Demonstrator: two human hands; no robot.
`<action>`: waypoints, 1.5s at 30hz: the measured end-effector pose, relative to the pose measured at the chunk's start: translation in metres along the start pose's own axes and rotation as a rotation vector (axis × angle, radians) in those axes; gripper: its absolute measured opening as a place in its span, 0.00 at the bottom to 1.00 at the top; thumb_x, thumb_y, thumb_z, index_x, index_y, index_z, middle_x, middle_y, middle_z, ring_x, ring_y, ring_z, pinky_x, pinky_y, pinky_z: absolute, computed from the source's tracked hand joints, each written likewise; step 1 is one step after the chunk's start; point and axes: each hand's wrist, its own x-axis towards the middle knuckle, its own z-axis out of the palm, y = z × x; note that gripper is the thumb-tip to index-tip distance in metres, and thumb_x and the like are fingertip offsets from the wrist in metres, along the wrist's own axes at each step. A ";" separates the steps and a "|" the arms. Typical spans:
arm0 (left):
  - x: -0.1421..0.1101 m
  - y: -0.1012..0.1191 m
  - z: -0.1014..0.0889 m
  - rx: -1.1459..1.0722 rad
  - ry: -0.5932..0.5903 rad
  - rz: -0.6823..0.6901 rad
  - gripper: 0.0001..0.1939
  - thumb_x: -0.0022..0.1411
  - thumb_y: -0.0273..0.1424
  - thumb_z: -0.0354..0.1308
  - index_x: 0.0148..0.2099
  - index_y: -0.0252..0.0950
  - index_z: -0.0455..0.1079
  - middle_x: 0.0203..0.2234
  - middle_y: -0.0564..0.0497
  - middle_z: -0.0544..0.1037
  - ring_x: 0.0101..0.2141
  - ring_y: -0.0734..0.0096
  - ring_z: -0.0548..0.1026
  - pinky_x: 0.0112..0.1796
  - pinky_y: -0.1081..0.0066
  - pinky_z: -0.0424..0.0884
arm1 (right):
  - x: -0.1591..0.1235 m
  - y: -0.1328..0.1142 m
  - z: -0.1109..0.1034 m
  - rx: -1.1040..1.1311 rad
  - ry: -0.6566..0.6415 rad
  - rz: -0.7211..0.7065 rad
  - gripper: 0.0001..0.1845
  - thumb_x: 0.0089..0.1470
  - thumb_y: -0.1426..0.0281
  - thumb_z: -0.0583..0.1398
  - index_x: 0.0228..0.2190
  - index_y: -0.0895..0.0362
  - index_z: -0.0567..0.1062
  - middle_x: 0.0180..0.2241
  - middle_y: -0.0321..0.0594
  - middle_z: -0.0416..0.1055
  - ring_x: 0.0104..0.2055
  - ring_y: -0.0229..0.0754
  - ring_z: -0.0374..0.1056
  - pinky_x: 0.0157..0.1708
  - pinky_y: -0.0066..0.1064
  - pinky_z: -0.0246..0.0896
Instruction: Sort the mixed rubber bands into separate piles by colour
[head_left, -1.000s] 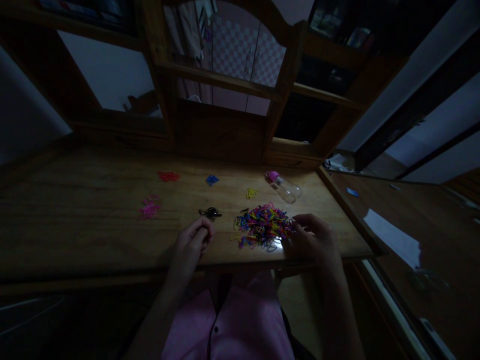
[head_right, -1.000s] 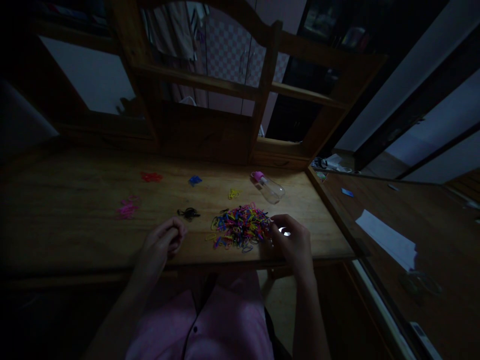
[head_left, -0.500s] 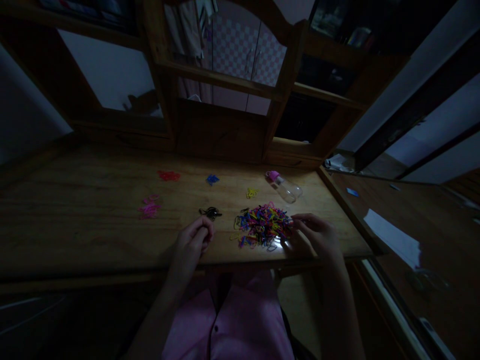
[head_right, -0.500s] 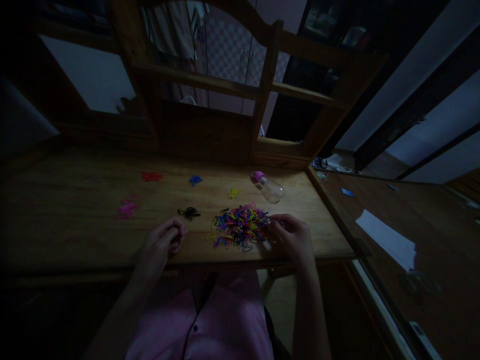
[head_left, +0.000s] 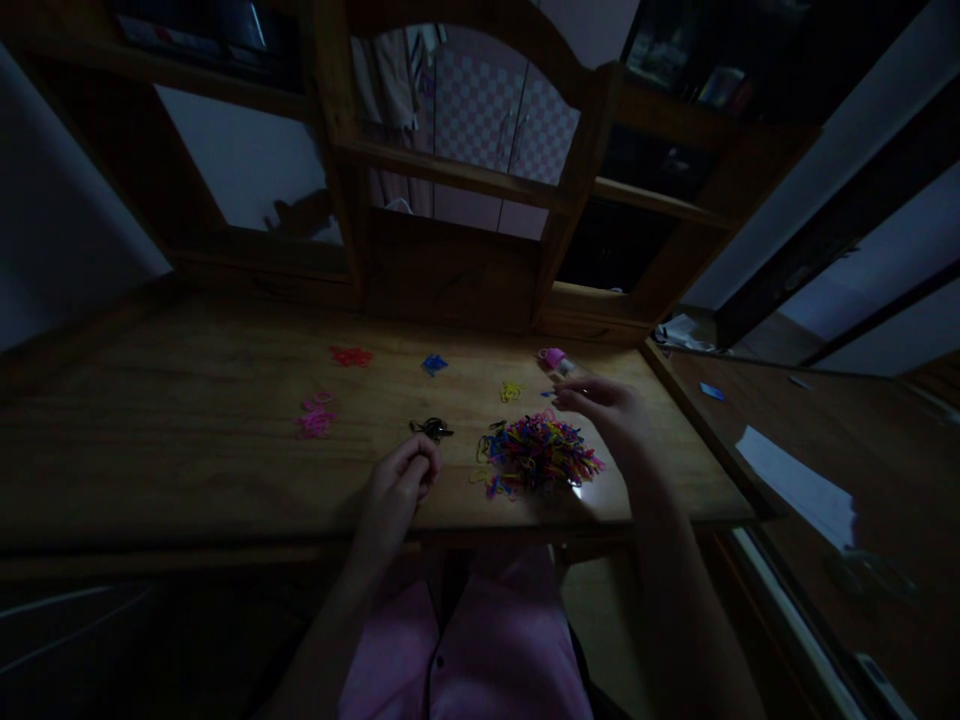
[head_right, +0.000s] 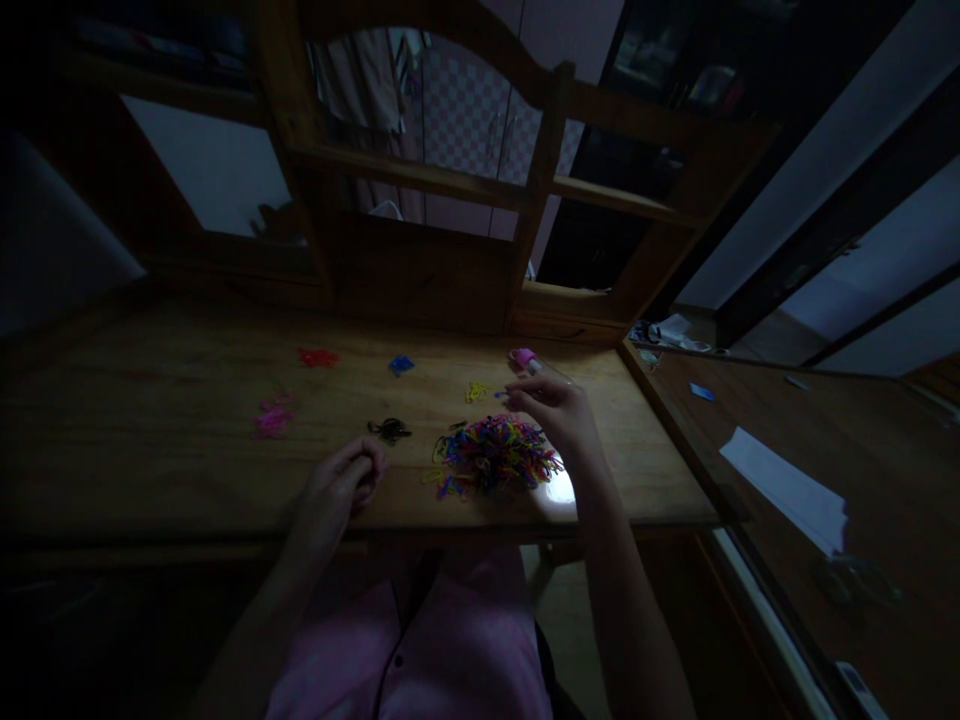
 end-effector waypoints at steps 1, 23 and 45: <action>0.000 0.000 0.000 -0.008 -0.001 0.001 0.05 0.58 0.29 0.50 0.29 0.36 0.62 0.20 0.58 0.60 0.17 0.83 0.52 0.18 0.82 0.45 | 0.018 -0.003 0.015 0.020 -0.065 -0.030 0.12 0.48 0.66 0.68 0.35 0.58 0.81 0.35 0.42 0.80 0.35 0.42 0.77 0.41 0.33 0.72; 0.003 0.002 0.003 -0.021 -0.037 0.013 0.05 0.56 0.31 0.49 0.29 0.36 0.62 0.19 0.59 0.60 0.17 0.81 0.52 0.18 0.80 0.47 | 0.120 -0.025 0.113 -0.523 -0.271 -0.317 0.11 0.55 0.70 0.60 0.37 0.58 0.82 0.37 0.42 0.80 0.41 0.44 0.74 0.40 0.29 0.65; -0.001 0.009 0.005 0.087 -0.029 0.049 0.06 0.57 0.29 0.48 0.28 0.37 0.62 0.19 0.58 0.61 0.17 0.79 0.52 0.19 0.77 0.48 | -0.004 -0.008 0.062 -0.983 -0.670 -0.530 0.18 0.51 0.82 0.59 0.41 0.56 0.78 0.39 0.44 0.75 0.46 0.46 0.68 0.47 0.36 0.57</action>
